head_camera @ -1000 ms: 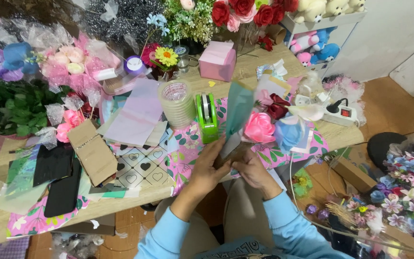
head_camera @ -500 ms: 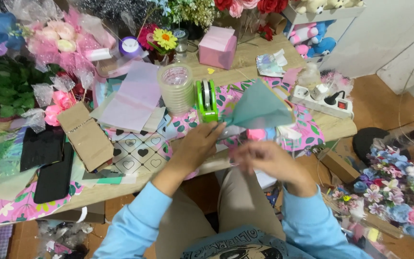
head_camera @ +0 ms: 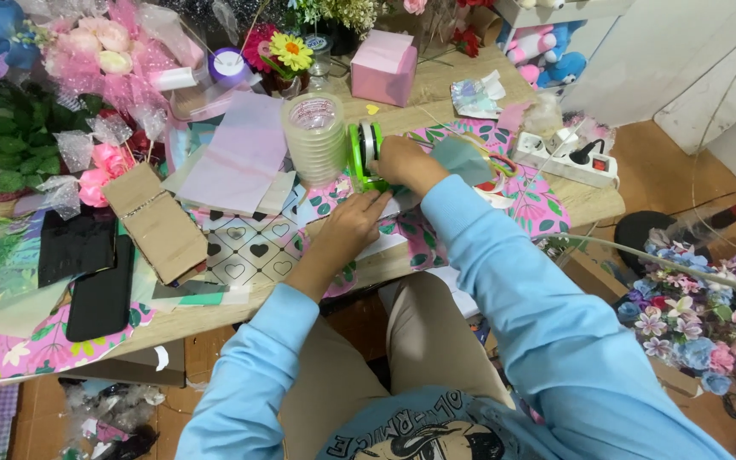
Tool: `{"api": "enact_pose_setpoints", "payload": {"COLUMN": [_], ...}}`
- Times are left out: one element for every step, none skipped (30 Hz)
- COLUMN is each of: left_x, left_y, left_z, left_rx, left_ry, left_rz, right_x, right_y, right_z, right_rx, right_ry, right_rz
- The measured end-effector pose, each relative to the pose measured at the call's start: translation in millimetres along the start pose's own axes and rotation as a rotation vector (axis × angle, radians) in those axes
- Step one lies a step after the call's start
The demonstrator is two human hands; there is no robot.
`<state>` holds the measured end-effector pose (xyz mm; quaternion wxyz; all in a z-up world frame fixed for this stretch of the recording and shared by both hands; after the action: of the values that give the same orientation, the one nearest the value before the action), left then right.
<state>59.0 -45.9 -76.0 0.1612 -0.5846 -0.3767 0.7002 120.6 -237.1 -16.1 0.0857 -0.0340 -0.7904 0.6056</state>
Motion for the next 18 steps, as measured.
{"api": "enact_pose_setpoints", "payload": {"left_x": [-0.2, 0.8, 1.3, 1.4, 0.7, 0.0, 0.0, 0.4, 0.8, 1.2, 1.2, 1.1, -0.2, -0.8, -0.9, -1.0, -0.7, -0.4], "left_y": [-4.0, -3.0, -2.1, -0.9, -1.9, -2.6, -2.8, -1.6, 0.0, 1.5, 0.3, -1.0, -2.8, -2.8, -2.6, -2.4, -2.1, -1.9], "left_z": [1.7, 1.4, 0.5, -0.4, -0.8, -1.2, -0.6, -2.0, -3.0, -3.8, -2.4, -0.9, -0.2, -0.9, -1.4, -1.8, -2.6, -3.3], "left_rx": [0.023, 0.023, 0.03, 0.038, 0.038, 0.041, 0.045, 0.048, 0.053, 0.058, 0.06, 0.063, 0.065, 0.066, 0.061, 0.056, 0.058, 0.047], "left_ry": [-0.007, -0.009, -0.01, -0.011, -0.011, -0.008, -0.007, -0.009, -0.006, -0.002, -0.003, -0.01, -0.017, -0.017, -0.011, -0.005, -0.004, -0.002], "left_rz": [-0.005, -0.005, -0.005, -0.006, -0.006, -0.006, -0.006, -0.007, -0.018, -0.029, -0.029, -0.035, -0.039, -0.038, -0.034, -0.03, -0.029, -0.032], "right_x": [-4.4, 0.4, 4.8, 9.0, 7.3, 5.4, 4.4, 14.4, 24.8, 35.1, 42.4, 49.8, 56.5, 56.0, 55.9, 55.8, 57.5, 59.2], "right_y": [6.9, 2.4, -2.2, -7.0, -4.3, -1.8, 1.4, -9.7, -20.5, -31.4, -35.0, -39.0, -44.3, -47.6, -50.2, -52.8, -56.3, -59.7], "right_z": [2.8, -0.3, -2.8, -5.1, -1.0, 3.3, 8.2, 1.3, -5.3, -11.9, -14.7, -17.4, -20.4, -20.0, -19.2, -18.4, -17.4, -16.4], "right_rx": [-0.01, -0.008, -0.031, -0.053, -0.053, -0.117, -0.18, -0.178, -0.201, -0.223, -0.222, -0.28, -0.337, -0.336, -0.34, -0.345, -0.344, -0.353], "right_ry": [0.016, 0.015, 0.062, 0.11, 0.11, 0.108, 0.106, 0.107, 0.109, 0.11, 0.111, 0.122, 0.132, 0.133, 0.146, 0.159, 0.16, 0.164], "right_rz": [-0.034, -0.036, -0.063, -0.089, -0.09, -0.053, -0.018, -0.02, -0.039, -0.057, -0.058, -0.038, -0.017, -0.016, -0.012, -0.008, -0.007, -0.012]}}
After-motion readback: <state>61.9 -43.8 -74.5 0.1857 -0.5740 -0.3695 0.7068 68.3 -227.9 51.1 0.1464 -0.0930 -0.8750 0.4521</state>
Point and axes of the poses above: each hand's wrist, its own x-axis away from the middle knuckle, its own y-axis out of the palm, z = x × y, the point moved 1 cm from there along -x, towards the middle knuckle, and after that the axes turned 1 degree about x, right-handed, at the moved point
